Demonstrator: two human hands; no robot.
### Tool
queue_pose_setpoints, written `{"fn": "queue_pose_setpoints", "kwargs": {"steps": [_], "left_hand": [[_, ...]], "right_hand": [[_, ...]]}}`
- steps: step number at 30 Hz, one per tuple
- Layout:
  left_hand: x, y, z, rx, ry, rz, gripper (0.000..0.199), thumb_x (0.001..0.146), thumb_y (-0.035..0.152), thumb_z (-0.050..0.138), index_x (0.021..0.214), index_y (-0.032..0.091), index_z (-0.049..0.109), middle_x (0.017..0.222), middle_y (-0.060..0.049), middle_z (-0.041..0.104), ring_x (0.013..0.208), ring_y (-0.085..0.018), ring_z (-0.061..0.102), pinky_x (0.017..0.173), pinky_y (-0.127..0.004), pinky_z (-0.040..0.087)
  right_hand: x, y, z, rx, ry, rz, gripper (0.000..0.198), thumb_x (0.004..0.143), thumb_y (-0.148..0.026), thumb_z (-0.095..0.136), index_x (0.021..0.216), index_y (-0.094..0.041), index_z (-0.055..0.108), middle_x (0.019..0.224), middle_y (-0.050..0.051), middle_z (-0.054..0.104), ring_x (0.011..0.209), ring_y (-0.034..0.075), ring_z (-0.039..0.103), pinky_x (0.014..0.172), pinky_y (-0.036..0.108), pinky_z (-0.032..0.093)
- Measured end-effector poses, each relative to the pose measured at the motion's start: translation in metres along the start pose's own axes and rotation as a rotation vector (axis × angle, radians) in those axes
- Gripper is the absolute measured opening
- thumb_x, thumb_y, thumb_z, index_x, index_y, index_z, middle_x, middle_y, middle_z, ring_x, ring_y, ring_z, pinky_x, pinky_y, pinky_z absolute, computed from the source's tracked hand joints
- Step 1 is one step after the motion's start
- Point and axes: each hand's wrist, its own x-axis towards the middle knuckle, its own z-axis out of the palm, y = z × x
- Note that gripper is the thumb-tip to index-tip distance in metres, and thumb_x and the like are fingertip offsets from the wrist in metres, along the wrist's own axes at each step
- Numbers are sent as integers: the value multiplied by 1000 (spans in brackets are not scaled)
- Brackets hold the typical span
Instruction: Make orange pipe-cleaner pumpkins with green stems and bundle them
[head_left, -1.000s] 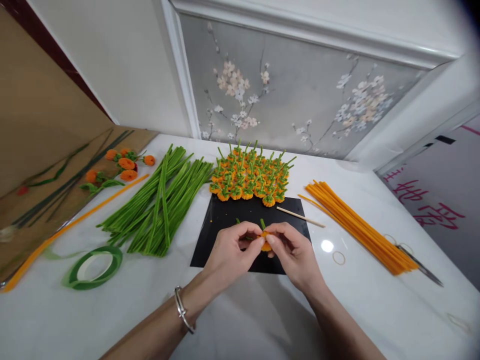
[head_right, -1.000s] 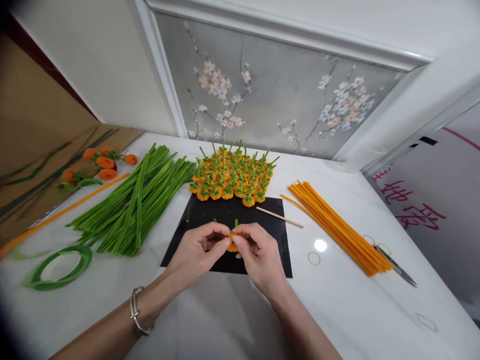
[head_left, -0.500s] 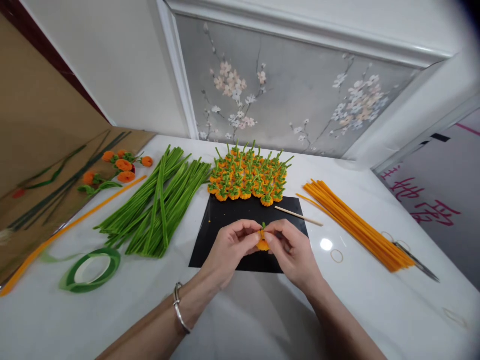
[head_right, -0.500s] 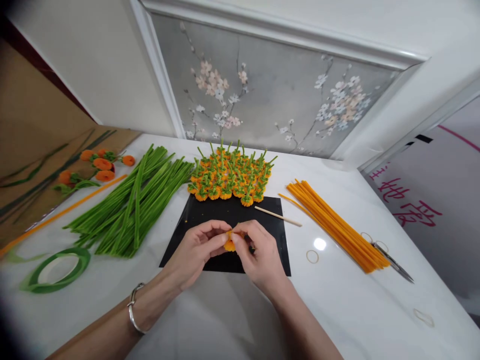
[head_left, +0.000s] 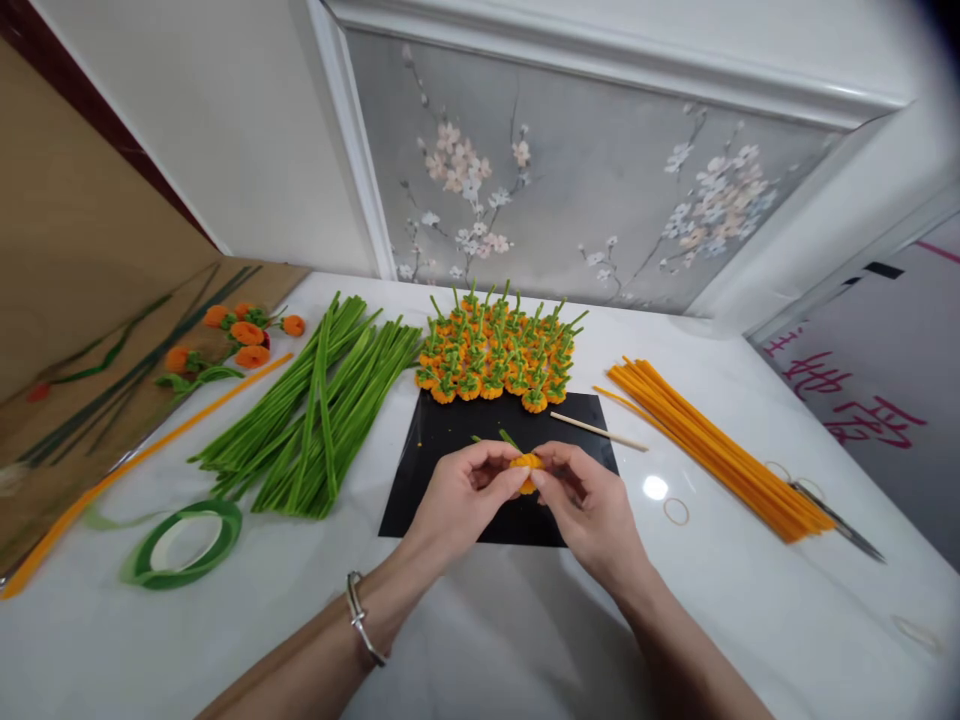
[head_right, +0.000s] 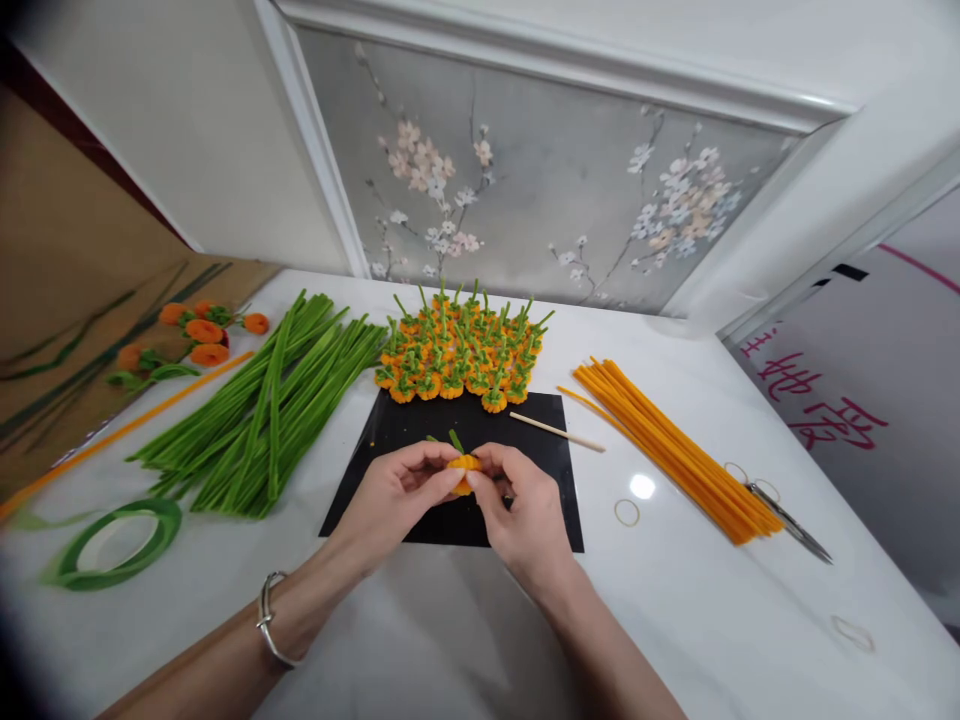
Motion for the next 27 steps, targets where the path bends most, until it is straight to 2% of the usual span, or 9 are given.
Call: {"fn": "queue_pose_setpoints", "kwargs": {"steps": [3,7,10,14,16,21,24,27], "left_hand": [[2,-3,1,-2,40,9,19,80,28,67,94,16,69,93,-3,69,85,-15,67,79,-25,58],[1,-4,3,-28,62,30,26,80,29,68,104,18,68,96,-3,70,85,-16,68,78,-27,60],[-1,-4,4,-46,63,30,25,81,31,67,102,18,70,99,-3,70,86,-16,68,80,-27,60],[-3,-5,4,-53,60,0,24,82,32,67,101,18,69,99,-3,68,85,-14,67,80,-26,59],[-3,-5,4,-51,40,-6,22,83,32,65,100,18,68,99,-2,67,87,-14,66,79,-25,59],[-2,-1,4,-61,20,16,15,85,31,62,93,18,63,93,0,64,90,-13,64,81,-23,58],[-1,-1,4,-26,-11,24,15,86,30,60,94,17,62,94,-1,64,89,-14,65,82,-25,58],[-2,-7,3,50,-22,61,20,87,28,58,104,18,61,99,-4,66,91,-17,66,83,-30,58]], "right_hand": [[-1,-1,2,-89,40,-93,17,87,-25,58,102,-18,62,88,6,66,78,16,64,70,29,56],[-2,-7,2,-120,46,-166,15,86,-20,58,100,-19,65,89,6,66,76,16,64,69,28,56],[-1,-9,2,-112,63,-200,14,87,-17,56,94,-20,67,91,7,66,78,16,63,66,27,55],[0,-5,2,-130,93,-246,14,86,-14,57,89,-19,69,91,7,65,81,16,64,71,28,54],[1,-2,2,-120,104,-234,14,86,-15,57,87,-20,70,91,7,66,83,16,64,74,29,54],[1,-2,3,-43,59,-107,19,83,-20,62,102,-19,67,95,6,66,80,16,63,71,28,55],[1,-6,3,-70,22,-88,15,84,-19,59,96,-19,67,88,4,67,75,15,62,68,27,54],[2,-9,2,-131,21,-94,14,84,-18,57,93,-19,67,82,4,67,68,14,61,63,25,54]]}}
